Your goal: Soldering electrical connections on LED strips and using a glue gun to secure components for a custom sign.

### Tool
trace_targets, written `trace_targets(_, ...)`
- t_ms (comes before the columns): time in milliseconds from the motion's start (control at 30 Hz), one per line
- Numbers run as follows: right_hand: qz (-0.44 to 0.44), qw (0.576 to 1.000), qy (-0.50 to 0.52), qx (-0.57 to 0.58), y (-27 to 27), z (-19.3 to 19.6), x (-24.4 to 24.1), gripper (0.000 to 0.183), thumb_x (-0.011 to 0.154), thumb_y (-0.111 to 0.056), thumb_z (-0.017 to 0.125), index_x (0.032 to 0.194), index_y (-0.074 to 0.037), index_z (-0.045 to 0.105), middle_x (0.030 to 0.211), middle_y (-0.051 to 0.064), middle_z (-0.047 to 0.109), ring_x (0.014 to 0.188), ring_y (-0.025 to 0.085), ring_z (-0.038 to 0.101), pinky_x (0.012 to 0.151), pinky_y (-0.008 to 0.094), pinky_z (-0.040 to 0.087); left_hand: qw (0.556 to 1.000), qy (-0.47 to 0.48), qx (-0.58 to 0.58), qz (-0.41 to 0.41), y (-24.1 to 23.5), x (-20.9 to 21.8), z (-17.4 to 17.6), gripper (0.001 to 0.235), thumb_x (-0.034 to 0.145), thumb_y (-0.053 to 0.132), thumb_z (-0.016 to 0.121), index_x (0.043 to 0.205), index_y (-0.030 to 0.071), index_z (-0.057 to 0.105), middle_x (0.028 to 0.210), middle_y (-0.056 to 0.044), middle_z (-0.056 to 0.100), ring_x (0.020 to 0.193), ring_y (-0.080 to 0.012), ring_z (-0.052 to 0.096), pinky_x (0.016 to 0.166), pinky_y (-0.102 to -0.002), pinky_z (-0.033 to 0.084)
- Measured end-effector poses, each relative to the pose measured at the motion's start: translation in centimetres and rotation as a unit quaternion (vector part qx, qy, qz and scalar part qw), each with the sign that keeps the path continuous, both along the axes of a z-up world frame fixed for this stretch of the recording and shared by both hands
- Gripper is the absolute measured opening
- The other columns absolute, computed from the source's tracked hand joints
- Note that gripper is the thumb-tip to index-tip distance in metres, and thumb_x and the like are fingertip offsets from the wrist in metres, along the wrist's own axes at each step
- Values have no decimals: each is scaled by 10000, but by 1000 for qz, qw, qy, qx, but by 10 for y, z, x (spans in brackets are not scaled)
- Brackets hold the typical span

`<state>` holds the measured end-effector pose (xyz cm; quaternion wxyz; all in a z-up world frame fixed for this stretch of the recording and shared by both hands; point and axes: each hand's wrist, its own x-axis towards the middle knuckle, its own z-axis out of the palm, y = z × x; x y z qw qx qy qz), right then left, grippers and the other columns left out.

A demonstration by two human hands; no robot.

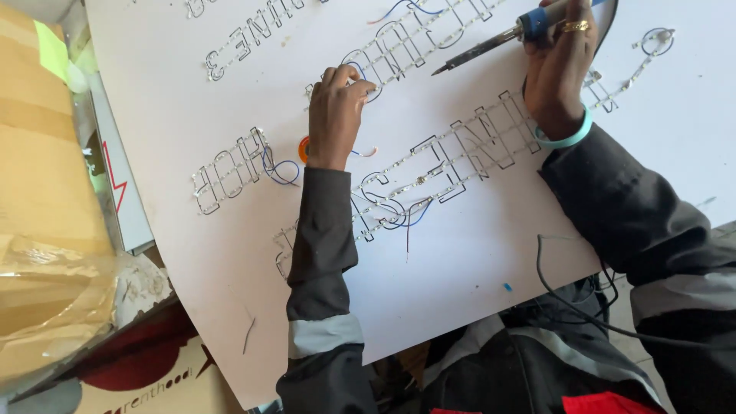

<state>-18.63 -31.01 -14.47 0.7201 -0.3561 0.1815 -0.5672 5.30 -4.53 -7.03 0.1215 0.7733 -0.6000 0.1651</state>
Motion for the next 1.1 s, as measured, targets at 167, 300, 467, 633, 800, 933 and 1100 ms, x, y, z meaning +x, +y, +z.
trace_targets(167,27,997,28,-65,11,18,-5,578,1036,-719,649,1120,-147,659,969,0,640,830,113,665,660,240,471,1000,-14,-5,-12,-13,10,-3,167,901,48,946,923,162,826,1089,-15,718,1042,-250,641,820,-413,553)
trace_targets(300,27,997,32,-66,12,21,-7,585,1036,-730,635,1124,-152,650,987,9,607,839,113,618,683,248,459,1000,4,-9,-3,-13,5,1,142,956,56,910,991,159,819,1114,-4,743,1063,-247,660,865,-421,560)
trace_targets(467,34,997,49,-50,16,26,-7,602,1005,-768,657,1075,-171,631,896,5,585,863,134,680,733,261,486,995,57,-77,-21,-9,-7,10,150,1098,-6,707,1118,142,726,988,19,778,917,-216,674,1010,-405,512)
trace_targets(633,31,997,45,-57,15,23,-7,593,1032,-743,647,1082,-152,647,868,5,579,816,125,628,696,267,464,983,100,-139,-62,3,-47,43,135,1182,17,563,1157,102,665,1051,-5,757,958,-197,703,1341,-533,374)
trace_targets(800,35,995,56,-71,16,23,-7,609,1033,-764,639,1078,-157,635,872,-1,573,811,111,630,681,260,473,933,295,-199,-47,36,-93,79,214,1192,96,573,1235,59,779,1142,-69,748,1024,-196,733,955,-333,597)
trace_targets(933,16,988,60,-142,19,23,-7,598,1110,-725,621,1100,-127,632,927,17,590,752,104,549,622,253,457,843,515,-142,59,72,-96,62,382,1180,208,543,1446,42,761,1116,-64,757,788,-105,633,660,-248,559)
trace_targets(1100,5,984,84,-159,23,22,-11,591,1140,-691,605,1123,-101,646,872,25,561,705,109,551,598,243,468,786,599,-122,92,107,-136,55,416,1120,169,614,1491,-14,659,1132,-168,842,758,-131,644,677,-262,563)
